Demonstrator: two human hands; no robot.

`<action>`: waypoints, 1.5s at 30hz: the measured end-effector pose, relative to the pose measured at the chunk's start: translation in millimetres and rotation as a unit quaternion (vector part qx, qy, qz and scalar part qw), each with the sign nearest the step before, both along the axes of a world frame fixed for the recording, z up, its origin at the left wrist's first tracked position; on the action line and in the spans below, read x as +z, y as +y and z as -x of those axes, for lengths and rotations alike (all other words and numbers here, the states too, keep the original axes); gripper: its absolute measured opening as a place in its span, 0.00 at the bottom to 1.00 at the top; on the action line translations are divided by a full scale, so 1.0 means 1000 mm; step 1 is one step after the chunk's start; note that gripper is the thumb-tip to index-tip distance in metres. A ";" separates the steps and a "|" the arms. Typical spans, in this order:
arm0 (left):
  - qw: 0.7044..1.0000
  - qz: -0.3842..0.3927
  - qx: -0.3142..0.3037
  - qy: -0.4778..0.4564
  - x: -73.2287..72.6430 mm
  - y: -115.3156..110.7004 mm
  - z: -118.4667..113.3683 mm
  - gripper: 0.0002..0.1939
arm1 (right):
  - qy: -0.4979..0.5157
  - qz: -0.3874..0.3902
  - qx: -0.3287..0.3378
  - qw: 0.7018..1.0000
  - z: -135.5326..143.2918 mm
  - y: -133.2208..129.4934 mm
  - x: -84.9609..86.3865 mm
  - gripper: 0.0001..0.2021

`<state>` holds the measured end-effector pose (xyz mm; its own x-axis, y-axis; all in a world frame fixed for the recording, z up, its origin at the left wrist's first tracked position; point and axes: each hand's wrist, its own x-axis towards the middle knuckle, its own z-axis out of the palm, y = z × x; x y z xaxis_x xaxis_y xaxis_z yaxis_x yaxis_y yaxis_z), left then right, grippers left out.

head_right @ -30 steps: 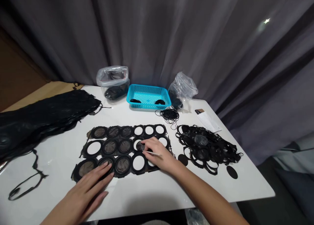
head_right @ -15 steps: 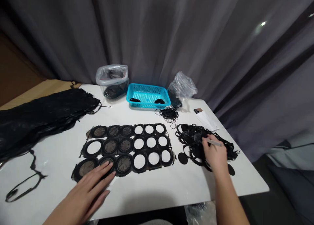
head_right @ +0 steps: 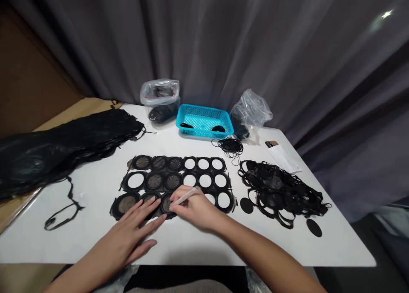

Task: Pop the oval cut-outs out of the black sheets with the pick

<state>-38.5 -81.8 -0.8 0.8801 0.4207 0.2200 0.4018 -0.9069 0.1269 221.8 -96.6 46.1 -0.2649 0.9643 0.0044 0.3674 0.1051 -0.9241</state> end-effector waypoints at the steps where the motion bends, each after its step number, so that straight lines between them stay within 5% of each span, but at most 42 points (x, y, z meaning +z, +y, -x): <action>1: 1.000 0.005 0.001 0.002 0.000 -0.001 0.000 0.27 | -0.014 -0.002 0.012 1.000 0.005 0.002 -0.004 0.06; 13: 1.000 0.020 0.001 -0.018 0.002 -0.001 -0.002 0.26 | -0.060 -0.016 0.025 0.998 0.006 0.004 -0.012 0.07; 16: 1.000 0.022 0.006 -0.012 0.002 -0.001 -0.003 0.29 | -0.132 -0.093 0.082 0.983 0.012 -0.005 -0.014 0.05; 19: 0.999 0.035 0.007 -0.012 0.001 -0.001 -0.003 0.30 | -0.243 -0.201 0.139 0.939 0.015 -0.013 -0.019 0.05; 21: 0.999 0.039 0.007 -0.021 -0.001 -0.001 -0.003 0.28 | -0.280 -0.233 0.106 0.925 0.008 -0.009 -0.019 0.06; 25: 0.999 0.032 0.005 -0.033 0.001 0.000 0.000 0.26 | -0.248 -0.188 -0.093 0.946 -0.024 0.026 -0.009 0.08; 27: 0.999 0.027 -0.003 -0.032 0.006 0.003 -0.001 0.25 | -0.194 -0.144 -0.125 0.962 -0.035 0.043 -0.002 0.08; 34: 0.999 0.012 0.042 -0.028 0.010 0.032 -0.025 0.25 | -0.081 -0.047 0.031 0.995 -0.013 0.053 -0.009 0.06; 45: 0.999 -0.006 0.032 -0.010 -0.005 0.039 -0.027 0.30 | -0.077 -0.049 0.058 0.994 -0.012 0.061 -0.018 0.05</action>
<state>-11.8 -42.3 -6.1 0.8469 0.4737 0.2416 0.4568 -0.8807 0.1253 234.1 -35.7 28.4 -0.3789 0.9242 0.0475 0.4834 0.2414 -0.8415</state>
